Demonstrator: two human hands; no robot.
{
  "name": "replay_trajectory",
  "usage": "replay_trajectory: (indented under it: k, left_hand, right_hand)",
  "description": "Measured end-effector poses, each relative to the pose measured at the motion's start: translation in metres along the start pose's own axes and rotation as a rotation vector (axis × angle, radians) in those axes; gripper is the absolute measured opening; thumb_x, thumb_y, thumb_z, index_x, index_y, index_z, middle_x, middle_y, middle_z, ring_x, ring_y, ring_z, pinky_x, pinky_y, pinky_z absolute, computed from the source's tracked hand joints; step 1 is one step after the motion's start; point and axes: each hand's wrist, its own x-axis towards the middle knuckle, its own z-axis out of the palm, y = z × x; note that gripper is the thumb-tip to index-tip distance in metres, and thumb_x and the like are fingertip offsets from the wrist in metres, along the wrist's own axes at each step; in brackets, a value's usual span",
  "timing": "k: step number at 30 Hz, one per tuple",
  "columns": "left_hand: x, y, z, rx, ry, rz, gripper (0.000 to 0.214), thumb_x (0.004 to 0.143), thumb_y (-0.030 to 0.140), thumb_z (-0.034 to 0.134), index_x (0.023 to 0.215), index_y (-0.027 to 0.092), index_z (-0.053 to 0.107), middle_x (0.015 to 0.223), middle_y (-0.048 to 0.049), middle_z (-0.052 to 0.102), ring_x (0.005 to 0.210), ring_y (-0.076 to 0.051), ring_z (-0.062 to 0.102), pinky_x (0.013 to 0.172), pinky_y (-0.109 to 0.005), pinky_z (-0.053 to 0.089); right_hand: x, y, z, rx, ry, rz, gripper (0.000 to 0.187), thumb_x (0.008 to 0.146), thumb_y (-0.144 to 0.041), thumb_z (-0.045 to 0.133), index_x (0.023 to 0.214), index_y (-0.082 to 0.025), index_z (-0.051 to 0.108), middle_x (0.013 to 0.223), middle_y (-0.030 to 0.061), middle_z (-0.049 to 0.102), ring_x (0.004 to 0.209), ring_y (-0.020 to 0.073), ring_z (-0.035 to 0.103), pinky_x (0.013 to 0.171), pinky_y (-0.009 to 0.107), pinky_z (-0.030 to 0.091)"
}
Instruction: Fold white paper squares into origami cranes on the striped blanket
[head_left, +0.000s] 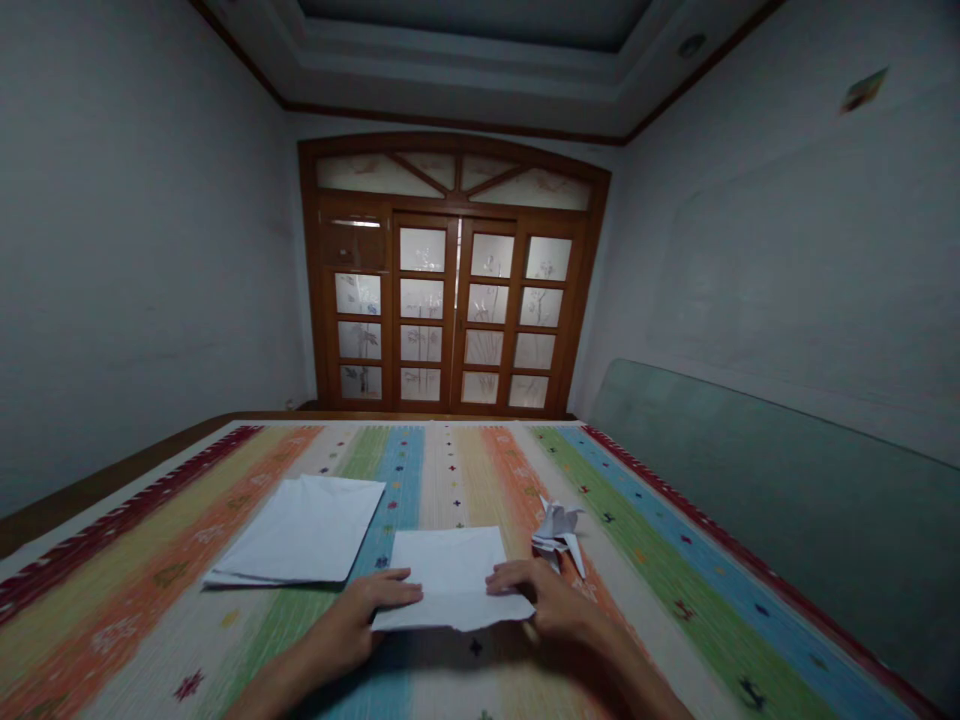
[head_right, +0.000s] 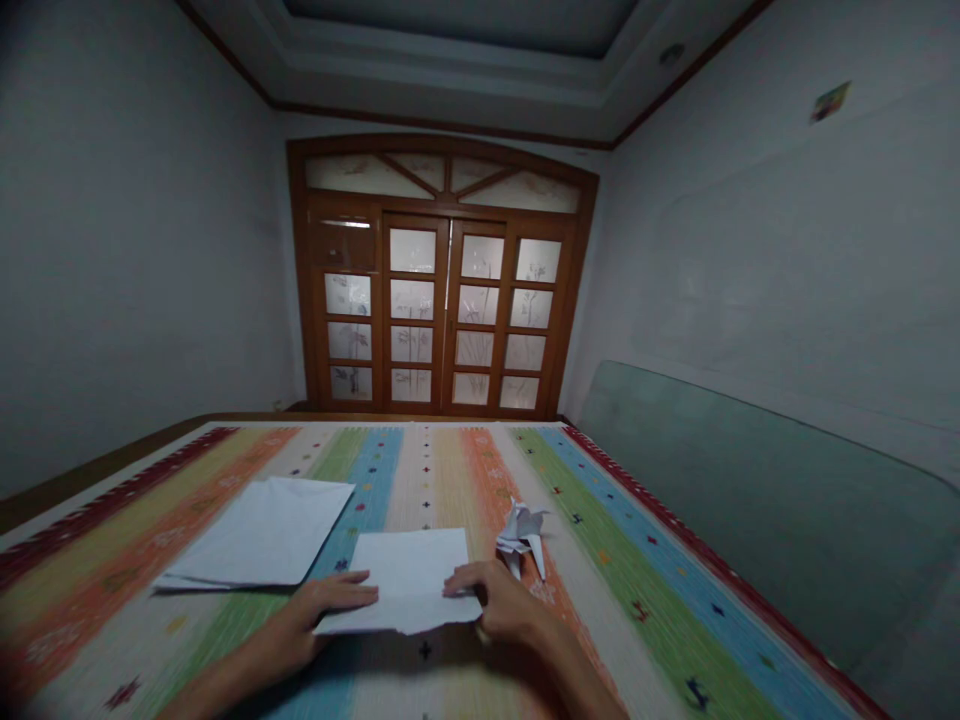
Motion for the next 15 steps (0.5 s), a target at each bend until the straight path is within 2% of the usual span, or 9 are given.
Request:
replay_trajectory:
  k: [4,9,10,12,14,15]
  left_hand:
    - [0.004,0.002,0.002,0.017,0.135,-0.124,0.028,0.090,0.027,0.056,0.108,0.030,0.077,0.118,-0.0056,0.078,0.113,-0.029,0.070,0.102,-0.043,0.051]
    - [0.015,0.018,0.000,-0.023,0.208,-0.297,0.023,0.087,0.034,0.056,0.084,0.021,0.075,0.086,-0.0059,0.080,0.086,-0.029,0.073,0.082,-0.037,0.057]
    - [0.017,0.021,0.000,-0.043,0.215,-0.314,0.023,0.086,0.036,0.056,0.086,0.021,0.074,0.084,-0.0052,0.079,0.082,-0.028,0.073,0.079,-0.035,0.057]
    - [0.019,0.025,0.000,-0.126,0.230,-0.358,0.031,0.084,0.037,0.057,0.105,0.020,0.070,0.084,-0.0041,0.079,0.082,-0.028,0.073,0.077,-0.033,0.057]
    - [0.020,0.028,0.001,-0.190,0.245,-0.392,0.050,0.080,0.035,0.057,0.128,0.018,0.059,0.086,-0.0032,0.078,0.086,-0.027,0.073,0.081,-0.033,0.056]
    - [0.020,0.030,0.001,-0.202,0.244,-0.397,0.060,0.080,0.033,0.057,0.137,0.017,0.051,0.086,-0.0027,0.077,0.087,-0.026,0.073,0.083,-0.033,0.056]
  right_hand:
    - [0.003,0.005,0.004,-0.006,0.032,0.066,0.035,0.065,-0.006,0.060,0.090,-0.020,0.081,0.097,0.0072,0.079,0.098,0.0267,0.070,0.093,0.038,0.052]
    - [0.010,0.004,0.010,-0.009,0.083,0.140,0.019,0.081,-0.018,0.058,0.079,-0.014,0.077,0.082,0.0051,0.076,0.079,0.0226,0.068,0.072,0.028,0.051]
    - [0.011,0.005,0.011,-0.016,0.100,0.159,0.019,0.081,-0.020,0.058,0.077,-0.014,0.076,0.080,0.0051,0.075,0.076,0.0220,0.067,0.069,0.027,0.049]
    - [0.013,0.008,0.014,-0.031,0.136,0.194,0.016,0.080,-0.019,0.060,0.077,-0.013,0.075,0.077,0.0044,0.073,0.073,0.0207,0.065,0.066,0.026,0.047]
    - [0.014,0.013,0.016,-0.044,0.176,0.219,0.018,0.077,-0.016,0.063,0.090,-0.013,0.076,0.077,0.0030,0.071,0.074,0.0203,0.064,0.067,0.026,0.046]
    - [0.014,0.015,0.017,-0.051,0.198,0.236,0.027,0.075,-0.016,0.065,0.100,-0.014,0.074,0.078,0.0023,0.070,0.075,0.0205,0.063,0.068,0.027,0.046]
